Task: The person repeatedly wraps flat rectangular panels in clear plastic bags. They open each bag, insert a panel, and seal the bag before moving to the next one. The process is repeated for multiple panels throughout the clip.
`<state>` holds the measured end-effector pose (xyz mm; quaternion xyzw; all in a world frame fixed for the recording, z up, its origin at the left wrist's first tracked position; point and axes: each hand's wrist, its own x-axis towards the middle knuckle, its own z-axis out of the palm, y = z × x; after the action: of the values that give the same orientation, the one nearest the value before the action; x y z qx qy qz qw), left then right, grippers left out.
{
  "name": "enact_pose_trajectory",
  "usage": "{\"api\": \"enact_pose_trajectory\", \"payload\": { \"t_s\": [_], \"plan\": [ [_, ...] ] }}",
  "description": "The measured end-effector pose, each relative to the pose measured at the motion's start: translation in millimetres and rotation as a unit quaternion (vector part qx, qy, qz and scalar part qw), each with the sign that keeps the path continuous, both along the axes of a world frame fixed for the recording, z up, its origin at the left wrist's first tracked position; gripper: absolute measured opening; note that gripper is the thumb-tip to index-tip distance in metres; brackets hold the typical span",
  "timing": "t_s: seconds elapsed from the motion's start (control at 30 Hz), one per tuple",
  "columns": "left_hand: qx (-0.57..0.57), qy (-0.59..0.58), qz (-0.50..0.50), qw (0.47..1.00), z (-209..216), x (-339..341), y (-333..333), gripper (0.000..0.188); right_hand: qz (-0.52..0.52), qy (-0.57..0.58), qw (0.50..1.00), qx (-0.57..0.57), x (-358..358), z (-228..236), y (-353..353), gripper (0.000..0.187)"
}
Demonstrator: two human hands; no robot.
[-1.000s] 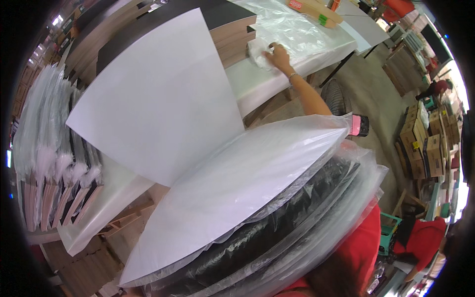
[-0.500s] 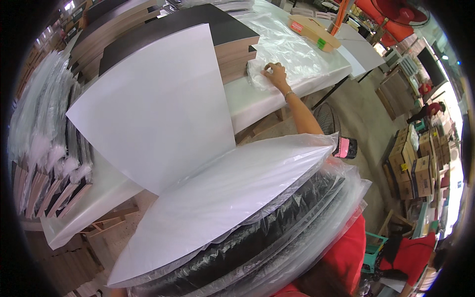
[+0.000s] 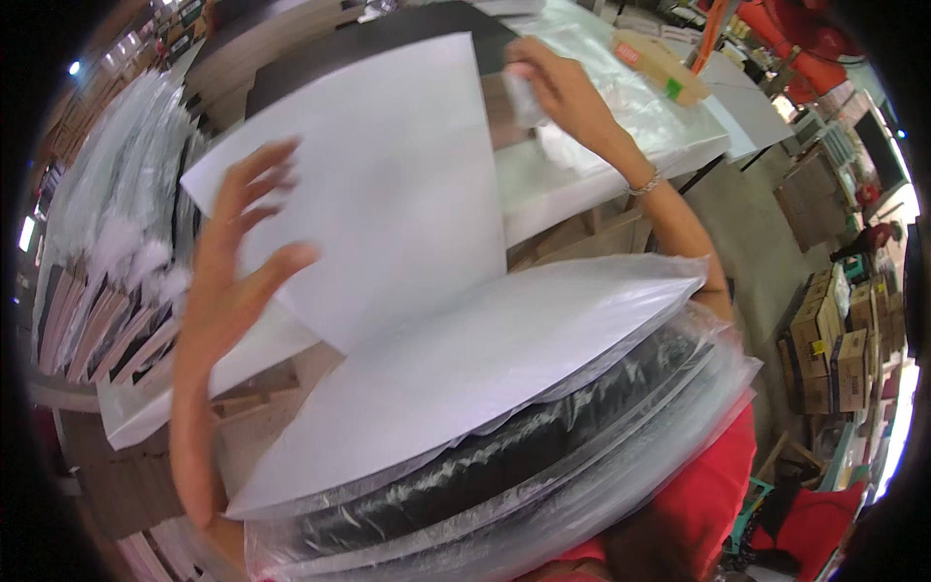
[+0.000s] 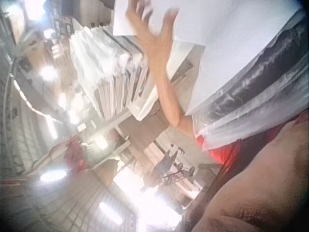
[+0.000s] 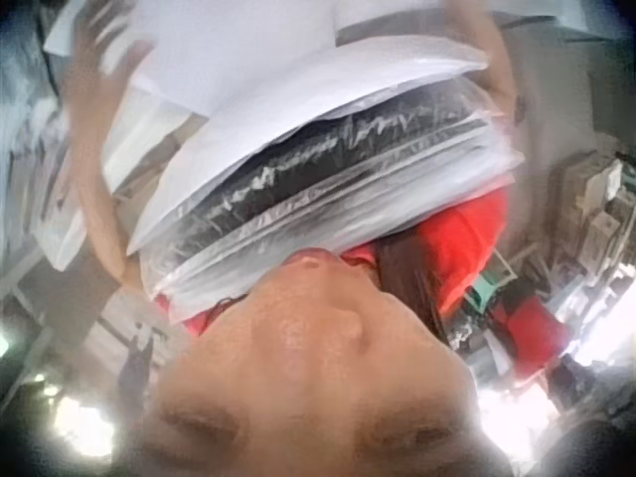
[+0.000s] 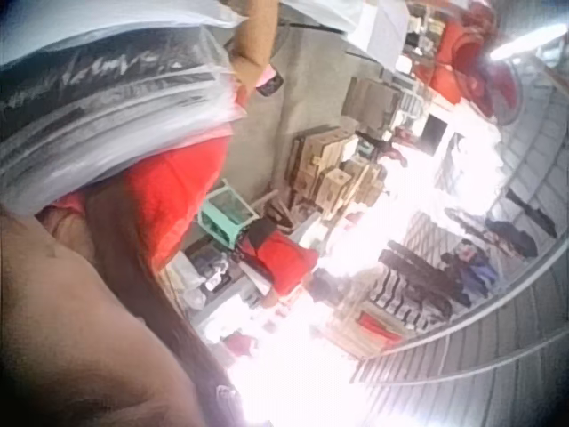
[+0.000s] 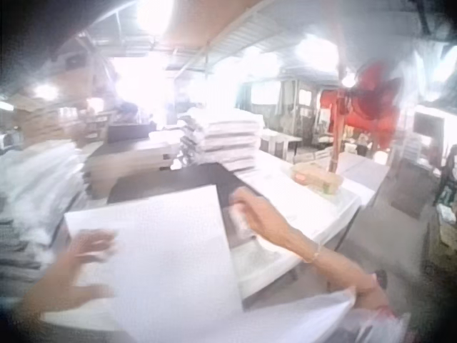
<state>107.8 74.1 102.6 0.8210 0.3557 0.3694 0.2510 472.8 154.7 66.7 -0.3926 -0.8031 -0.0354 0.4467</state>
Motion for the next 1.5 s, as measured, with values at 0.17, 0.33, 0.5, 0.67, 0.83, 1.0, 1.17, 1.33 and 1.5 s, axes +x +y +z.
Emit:
{"api": "enact_pose_trajectory", "payload": {
  "t_s": [0.17,0.33,0.5,0.67,0.83,1.0,1.17,1.33,1.5],
  "plan": [
    [-0.062,-0.033,-0.105,0.992,-44,69,-12,0.057,0.280,0.020,0.946,-0.162,-104,28,-76,0.011],
    [-0.153,0.071,-0.124,0.978,-73,62,0,0.029,0.120,0.137,0.982,-0.050,-56,30,-58,0.013],
    [-0.118,0.056,0.013,0.991,-93,-10,41,0.025,-0.451,-0.203,0.869,-0.027,103,17,-9,0.026],
    [-0.022,0.029,0.004,0.999,-64,-9,32,0.030,-0.082,-0.110,0.990,0.018,-26,-3,-20,0.050],
    [-0.128,-0.108,-0.006,0.986,-32,17,18,0.036,0.186,-0.046,0.974,-0.120,-125,-16,-51,0.064],
    [-0.210,-0.177,-0.008,0.962,-38,-31,-1,0.051,0.197,0.096,0.957,-0.193,-137,-21,-51,0.049],
    [-0.022,0.059,0.145,0.987,-52,-25,-14,0.050,0.154,0.122,0.965,-0.173,-123,-31,-33,0.046],
    [-0.022,0.012,0.183,0.983,-66,-28,2,0.024,0.140,0.176,0.958,-0.179,-117,-40,-20,0.044],
    [-0.032,-0.001,0.196,0.980,-70,-31,3,0.019,0.018,0.131,0.968,-0.212,-110,-38,-15,0.040]
  ]
}}
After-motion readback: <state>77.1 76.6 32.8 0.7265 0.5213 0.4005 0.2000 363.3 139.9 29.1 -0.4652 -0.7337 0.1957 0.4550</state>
